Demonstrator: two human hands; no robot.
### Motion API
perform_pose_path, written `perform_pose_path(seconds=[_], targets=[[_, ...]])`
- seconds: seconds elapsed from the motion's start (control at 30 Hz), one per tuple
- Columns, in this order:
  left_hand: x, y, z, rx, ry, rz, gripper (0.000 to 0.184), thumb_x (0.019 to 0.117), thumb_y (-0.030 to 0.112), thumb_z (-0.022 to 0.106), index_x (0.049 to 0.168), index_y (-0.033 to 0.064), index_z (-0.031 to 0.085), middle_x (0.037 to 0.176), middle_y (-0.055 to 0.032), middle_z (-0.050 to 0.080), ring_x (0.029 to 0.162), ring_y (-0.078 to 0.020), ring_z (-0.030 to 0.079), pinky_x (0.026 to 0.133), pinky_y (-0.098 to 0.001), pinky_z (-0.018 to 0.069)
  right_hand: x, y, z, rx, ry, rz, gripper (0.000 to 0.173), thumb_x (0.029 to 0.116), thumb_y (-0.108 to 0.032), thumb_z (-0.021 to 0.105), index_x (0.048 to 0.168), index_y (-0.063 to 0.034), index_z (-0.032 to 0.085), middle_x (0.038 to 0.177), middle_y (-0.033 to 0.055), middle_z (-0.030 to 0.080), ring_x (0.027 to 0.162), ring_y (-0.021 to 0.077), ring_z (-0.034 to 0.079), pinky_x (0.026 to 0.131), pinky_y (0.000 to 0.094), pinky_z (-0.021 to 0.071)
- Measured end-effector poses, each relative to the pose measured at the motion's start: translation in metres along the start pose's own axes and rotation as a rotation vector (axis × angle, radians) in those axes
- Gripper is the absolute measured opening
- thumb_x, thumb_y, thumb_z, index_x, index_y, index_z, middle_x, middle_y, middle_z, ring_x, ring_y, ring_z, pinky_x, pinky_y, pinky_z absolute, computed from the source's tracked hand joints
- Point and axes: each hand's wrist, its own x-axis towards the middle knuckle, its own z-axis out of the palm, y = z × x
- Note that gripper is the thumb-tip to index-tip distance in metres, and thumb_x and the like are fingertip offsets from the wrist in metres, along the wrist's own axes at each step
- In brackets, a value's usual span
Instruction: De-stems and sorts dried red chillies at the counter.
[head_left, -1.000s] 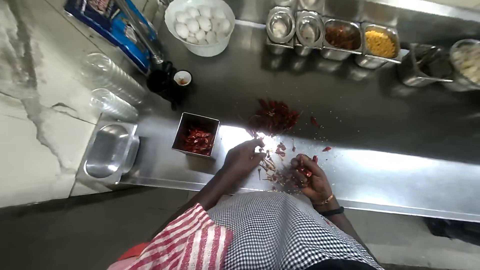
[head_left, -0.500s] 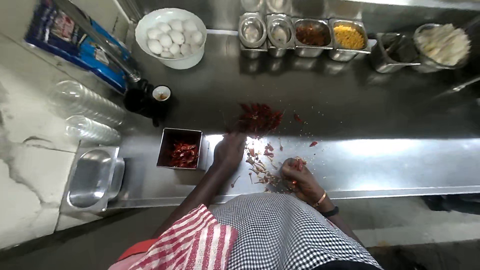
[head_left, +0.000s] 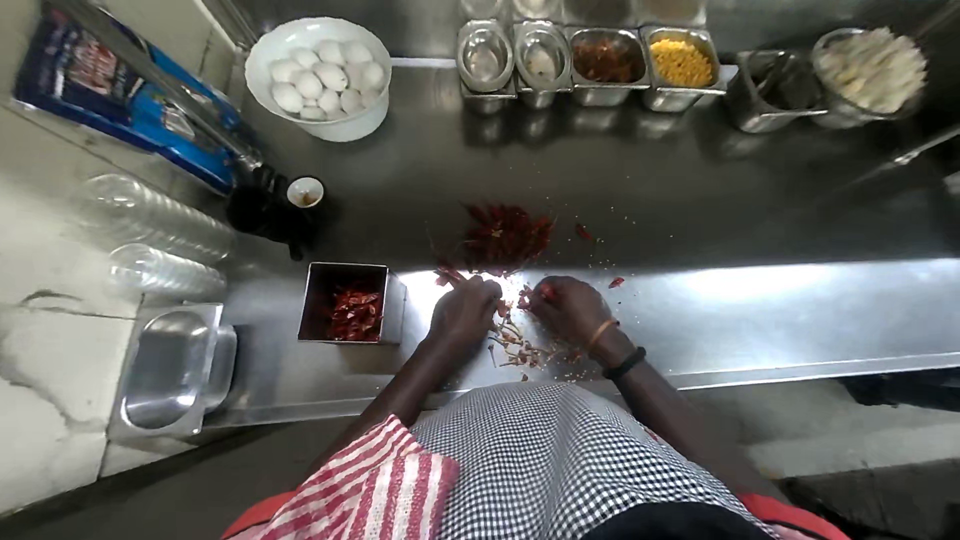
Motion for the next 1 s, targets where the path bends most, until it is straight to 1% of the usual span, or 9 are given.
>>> perform_pose_path(seconds=[0.23, 0.3, 0.37, 0.47, 0.57, 0.63, 0.7, 0.77, 1.0], targets=[[-0.016, -0.009, 0.002, -0.145, 0.215, -0.067, 0.018, 0.1027, 0.021, 0.059, 0.113, 0.0115, 0.071, 0.098, -0.0089, 0.068, 0.084, -0.0243, 0.066, 0.076, -0.0478, 0.0563, 0.008, -0.003, 0.012, -0.158, -0.102, 0.053, 0.027, 0.0997, -0.034, 0.062, 0.108, -0.0094, 0.07, 0.104, 0.0136, 0.07, 0.098, 0.032, 0.069, 0.082, 0.0559, 0.0556], [-0.016, -0.009, -0.003, -0.144, 0.201, -0.073, 0.019, 0.1031, 0.021, 0.059, 0.114, 0.0112, 0.071, 0.099, -0.0104, 0.067, 0.086, -0.0256, 0.066, 0.078, -0.0489, 0.056, -0.006, -0.002, 0.005, 0.082, -0.05, 0.046, 0.022, 0.0982, -0.026, 0.066, 0.103, -0.005, 0.07, 0.091, 0.0145, 0.07, 0.084, 0.0303, 0.069, 0.075, 0.0538, 0.0563], [-0.014, -0.005, -0.007, -0.107, 0.159, -0.026, 0.021, 0.1031, 0.021, 0.059, 0.115, 0.0125, 0.073, 0.103, -0.0116, 0.069, 0.093, -0.0272, 0.069, 0.083, -0.0498, 0.057, -0.03, -0.008, -0.011, 0.452, -0.046, 0.071, 0.016, 0.1015, -0.02, 0.064, 0.107, -0.0045, 0.067, 0.083, 0.0099, 0.066, 0.068, 0.0198, 0.063, 0.062, 0.0391, 0.055], [-0.003, 0.002, -0.01, 0.038, -0.039, 0.065, 0.023, 0.1035, 0.023, 0.058, 0.12, 0.0188, 0.073, 0.103, -0.0114, 0.067, 0.098, -0.0285, 0.067, 0.086, -0.0489, 0.0555, -0.037, 0.007, -0.009, 1.043, -0.127, 0.152, 0.013, 0.1025, -0.028, 0.056, 0.102, -0.0161, 0.062, 0.068, -0.004, 0.052, 0.047, 0.0033, 0.042, 0.041, 0.0181, 0.0367], [0.009, 0.006, -0.008, 0.14, -0.151, 0.093, 0.019, 0.1031, 0.022, 0.058, 0.112, 0.0142, 0.073, 0.105, -0.0122, 0.067, 0.104, -0.0309, 0.066, 0.09, -0.0492, 0.0545, -0.035, 0.017, -0.004, 1.274, -0.19, 0.153, 0.007, 0.0982, -0.024, 0.056, 0.094, -0.0196, 0.059, 0.068, -0.0055, 0.051, 0.044, 0.0014, 0.037, 0.039, 0.0165, 0.0346], [0.01, 0.005, -0.008, 0.116, -0.154, 0.076, 0.02, 0.1036, 0.022, 0.057, 0.111, 0.0109, 0.072, 0.108, -0.0121, 0.067, 0.106, -0.0306, 0.065, 0.091, -0.0495, 0.0542, -0.036, 0.013, -0.004, 1.167, -0.151, 0.161, 0.005, 0.0987, -0.018, 0.055, 0.098, -0.0167, 0.06, 0.068, -0.0033, 0.053, 0.045, 0.0029, 0.04, 0.04, 0.0174, 0.036], [0.003, 0.003, -0.007, 0.025, -0.079, 0.071, 0.02, 0.1031, 0.02, 0.057, 0.11, 0.0085, 0.071, 0.106, -0.0118, 0.067, 0.103, -0.0295, 0.067, 0.088, -0.0508, 0.0552, -0.03, 0.009, -0.003, 0.98, -0.106, 0.176, 0.015, 0.1015, -0.014, 0.057, 0.115, -0.0121, 0.063, 0.075, -0.0004, 0.059, 0.051, 0.0044, 0.047, 0.044, 0.0182, 0.0398], [-0.006, 0.005, -0.006, -0.043, 0.013, 0.041, 0.02, 0.1033, 0.02, 0.057, 0.113, 0.0078, 0.071, 0.105, -0.0119, 0.068, 0.099, -0.0289, 0.068, 0.086, -0.0512, 0.0563, -0.013, 0.014, 0.001, 0.847, -0.097, 0.172, 0.022, 0.1022, -0.016, 0.061, 0.123, -0.0083, 0.065, 0.088, 0.0041, 0.066, 0.066, 0.0097, 0.059, 0.058, 0.0262, 0.0508], [-0.023, 0.014, 0.004, -0.116, 0.06, 0.038, 0.019, 0.1035, 0.022, 0.058, 0.111, 0.0104, 0.071, 0.103, -0.0095, 0.07, 0.092, -0.0253, 0.069, 0.081, -0.0486, 0.058, 0.024, -0.007, 0.0, 0.115, -0.051, -0.032, 0.025, 0.0969, -0.032, 0.069, 0.101, -0.0074, 0.069, 0.087, 0.0113, 0.069, 0.081, 0.0274, 0.068, 0.075, 0.0532, 0.0565]])
